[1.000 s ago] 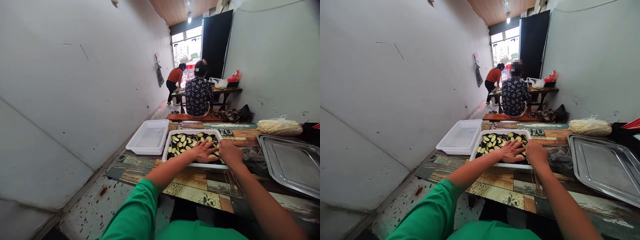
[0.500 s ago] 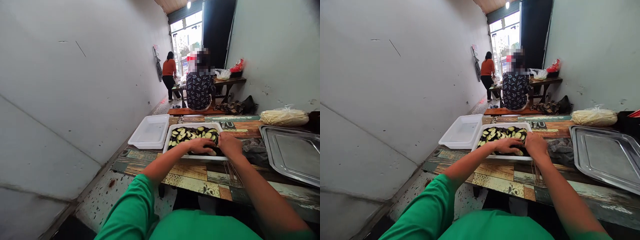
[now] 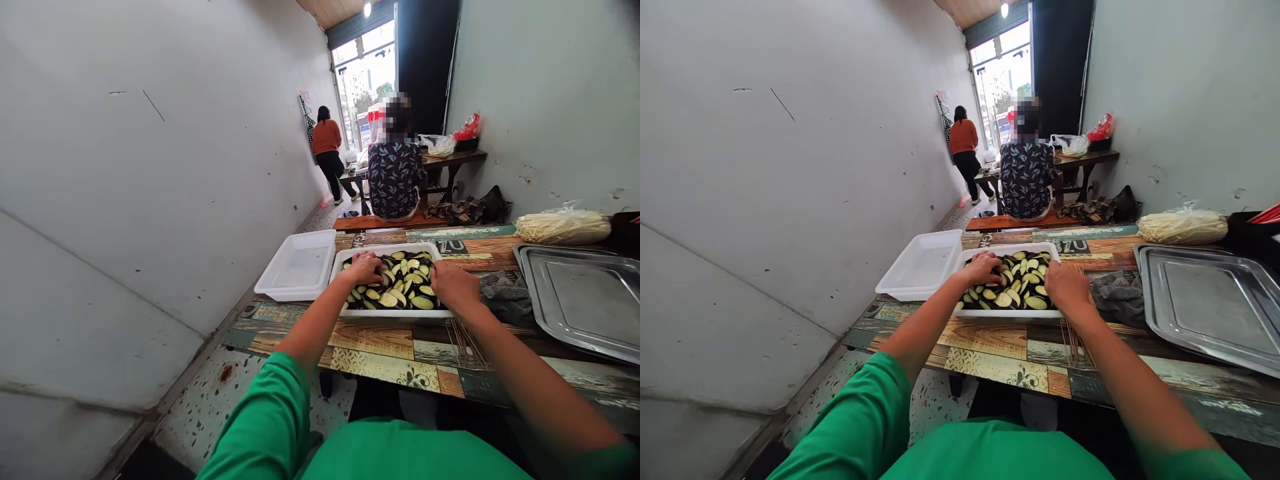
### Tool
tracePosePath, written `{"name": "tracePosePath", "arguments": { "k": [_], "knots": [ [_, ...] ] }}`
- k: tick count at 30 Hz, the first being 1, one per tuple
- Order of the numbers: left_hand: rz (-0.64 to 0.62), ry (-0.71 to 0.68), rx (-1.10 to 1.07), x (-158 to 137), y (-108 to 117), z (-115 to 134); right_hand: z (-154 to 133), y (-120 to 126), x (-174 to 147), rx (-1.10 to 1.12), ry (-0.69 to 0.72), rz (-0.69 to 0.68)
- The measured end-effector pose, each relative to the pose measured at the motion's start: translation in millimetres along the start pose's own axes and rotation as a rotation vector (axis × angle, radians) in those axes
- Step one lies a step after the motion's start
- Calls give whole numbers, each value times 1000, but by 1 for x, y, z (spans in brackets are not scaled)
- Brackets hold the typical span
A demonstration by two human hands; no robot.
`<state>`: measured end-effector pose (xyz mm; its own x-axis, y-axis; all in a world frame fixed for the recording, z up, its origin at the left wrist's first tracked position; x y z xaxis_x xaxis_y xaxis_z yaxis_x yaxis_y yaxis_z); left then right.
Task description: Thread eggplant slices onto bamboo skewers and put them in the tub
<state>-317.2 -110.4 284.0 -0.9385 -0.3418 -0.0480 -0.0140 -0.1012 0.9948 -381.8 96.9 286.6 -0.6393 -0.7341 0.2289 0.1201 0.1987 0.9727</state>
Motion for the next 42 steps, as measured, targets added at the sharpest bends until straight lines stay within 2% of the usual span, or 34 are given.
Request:
{"name": "tracePosePath", "arguments": {
  "k": [4, 8, 11, 14, 17, 20, 23, 26, 28, 32, 35, 42],
  "knots": [
    [-23, -112, -13, -2, 2, 14, 0, 2, -4, 40, 79, -60],
    [-24, -47, 6, -4, -5, 16, -1, 9, -23, 79, 109, -80],
    [6, 9, -119, -4, -2, 12, -2, 12, -37, 166, 47, -15],
    [114, 86, -403, -1, 9, 2, -7, 8, -37, 422, 11, 72],
    [172, 153, -791, 3, 14, -6, -19, -1, -24, 863, 7, 81],
    [37, 225, -1317, 5, 4, -7, -33, -3, -8, 1207, 16, 115],
    [-159, 296, -1701, 4, -8, -3, -43, 2, 0, 1271, 16, 184],
    [-326, 376, -1910, 1, -16, 0, -61, -6, -1, 1453, -26, -2],
    [-380, 474, -1999, 0, -19, -2, -72, -10, -4, 1573, -57, -75],
    [-407, 632, -2120, 1, -23, -7, -72, -17, -5, 1600, -154, 69],
    [-409, 714, -2185, 1, -25, -10, -70, -21, -6, 1565, -162, 126],
    [-362, 722, -2169, -2, -21, -12, -69, -19, -9, 1531, -175, 80]
  ]
}}
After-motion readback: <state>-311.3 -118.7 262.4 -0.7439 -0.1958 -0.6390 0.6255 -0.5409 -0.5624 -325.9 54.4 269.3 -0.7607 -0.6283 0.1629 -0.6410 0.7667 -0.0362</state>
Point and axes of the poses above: each hand's wrist, its own x-axis towards the middle knuckle, its own y-axis out of the back of the hand, z = x × y, the point moved 6 cm from there along x, towards the middle knuckle, and after that the axes turned 15 degrees about y, right-handed, at the moved point
